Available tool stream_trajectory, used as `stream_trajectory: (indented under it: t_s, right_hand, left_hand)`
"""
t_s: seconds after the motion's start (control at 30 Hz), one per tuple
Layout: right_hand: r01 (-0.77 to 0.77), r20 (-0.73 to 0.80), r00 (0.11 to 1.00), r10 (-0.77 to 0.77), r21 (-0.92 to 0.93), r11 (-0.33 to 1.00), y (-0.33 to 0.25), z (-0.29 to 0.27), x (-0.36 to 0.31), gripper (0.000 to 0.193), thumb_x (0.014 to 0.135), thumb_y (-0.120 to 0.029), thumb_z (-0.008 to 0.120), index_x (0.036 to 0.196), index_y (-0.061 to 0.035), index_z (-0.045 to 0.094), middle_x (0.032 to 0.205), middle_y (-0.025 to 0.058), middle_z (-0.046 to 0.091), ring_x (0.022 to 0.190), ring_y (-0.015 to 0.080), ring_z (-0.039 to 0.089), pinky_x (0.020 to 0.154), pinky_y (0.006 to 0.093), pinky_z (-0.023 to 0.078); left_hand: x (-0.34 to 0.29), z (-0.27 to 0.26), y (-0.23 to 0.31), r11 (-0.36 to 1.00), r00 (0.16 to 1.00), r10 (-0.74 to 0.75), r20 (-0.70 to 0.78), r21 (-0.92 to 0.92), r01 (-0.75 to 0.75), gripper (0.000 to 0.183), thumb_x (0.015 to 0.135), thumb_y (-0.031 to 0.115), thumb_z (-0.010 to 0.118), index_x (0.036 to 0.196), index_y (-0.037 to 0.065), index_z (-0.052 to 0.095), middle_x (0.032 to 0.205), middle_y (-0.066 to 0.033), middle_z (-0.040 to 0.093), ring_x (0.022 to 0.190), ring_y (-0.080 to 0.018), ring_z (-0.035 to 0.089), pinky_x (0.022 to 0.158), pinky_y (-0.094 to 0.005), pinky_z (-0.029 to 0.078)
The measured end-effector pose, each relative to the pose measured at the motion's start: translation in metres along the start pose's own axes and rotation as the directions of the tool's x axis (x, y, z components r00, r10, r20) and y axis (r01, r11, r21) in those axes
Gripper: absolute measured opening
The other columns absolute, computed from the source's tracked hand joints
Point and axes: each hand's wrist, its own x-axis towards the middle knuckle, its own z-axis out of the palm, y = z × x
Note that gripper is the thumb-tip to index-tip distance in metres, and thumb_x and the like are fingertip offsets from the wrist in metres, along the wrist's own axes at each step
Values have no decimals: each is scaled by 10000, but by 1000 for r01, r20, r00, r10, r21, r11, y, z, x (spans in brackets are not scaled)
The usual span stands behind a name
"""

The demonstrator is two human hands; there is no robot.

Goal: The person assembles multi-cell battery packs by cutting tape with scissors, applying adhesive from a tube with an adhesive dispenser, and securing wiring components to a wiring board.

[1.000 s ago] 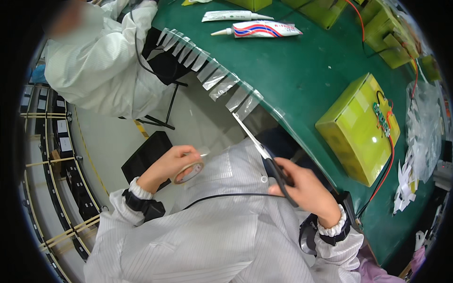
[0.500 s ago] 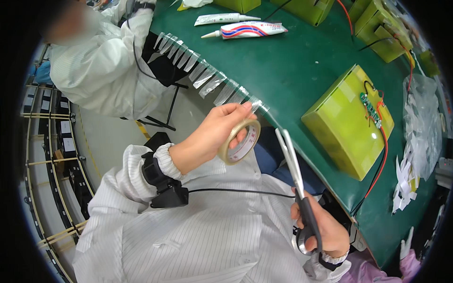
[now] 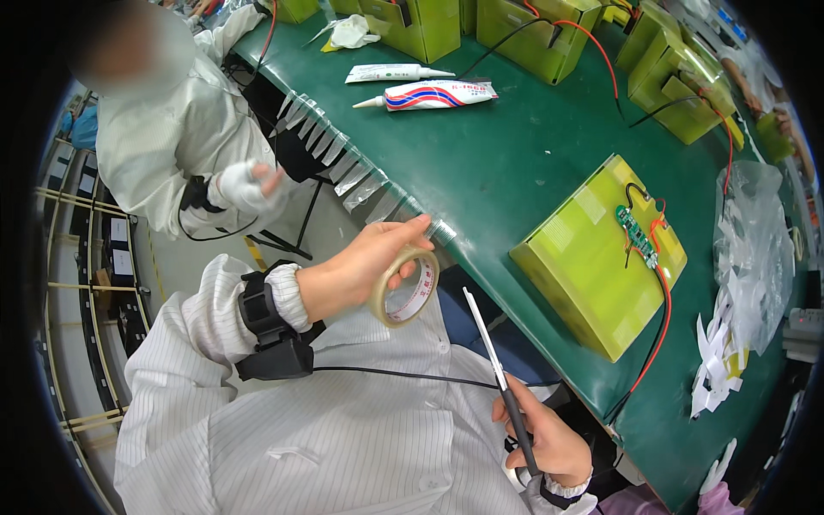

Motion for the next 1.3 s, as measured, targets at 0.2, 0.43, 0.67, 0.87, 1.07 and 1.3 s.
stream_trajectory:
  t_s: [0.2,0.43,0.67,0.87,1.07,1.3]
  right_hand:
    - [6,-34,999,-5,30,1000,4,3,1,1177,474,-288,835,1380,-59,119,967,65,438,666,115,350,616,211,346]
    - [-20,-78,997,27,85,996,1,8,1,1159,507,-350,821,1373,-35,119,970,60,439,684,118,362,633,214,352]
    - [-94,-125,989,76,-138,986,-23,8,21,1058,571,-402,780,1337,19,186,913,63,483,740,132,440,667,233,383]
    - [-164,-166,981,101,-428,889,-50,9,47,956,601,-437,755,1276,46,280,821,71,498,678,151,462,635,251,398]
    - [-207,-205,972,116,-511,834,-68,13,66,817,614,-398,748,1194,45,380,728,62,483,657,147,444,603,263,383]
    - [-276,-302,944,136,-491,826,-77,19,79,574,673,-311,720,1062,44,493,570,27,435,500,109,388,472,252,326]
  left_hand:
    - [5,-3,-1,991,999,-1,-34,136,6,581,807,558,478,864,-19,527,497,-14,442,354,-73,383,351,-203,297]
    - [2,-24,-25,975,996,-86,37,211,76,680,792,593,473,990,-56,511,550,-15,443,429,-75,424,400,-199,327]
    - [-22,-30,-49,981,973,179,144,49,-187,291,927,283,385,1123,84,468,575,1,447,403,-62,384,404,-202,307]
    - [-29,-34,-42,973,973,191,132,107,-205,278,916,284,411,1079,70,476,547,5,450,376,-57,377,376,-192,283]
    - [-28,-35,-39,986,977,160,144,31,-166,216,874,249,462,946,47,489,545,-45,514,317,-74,383,324,-227,287]
    - [-24,-40,-39,992,977,107,184,50,-118,269,894,283,462,992,34,483,542,-31,514,342,-54,390,334,-195,277]
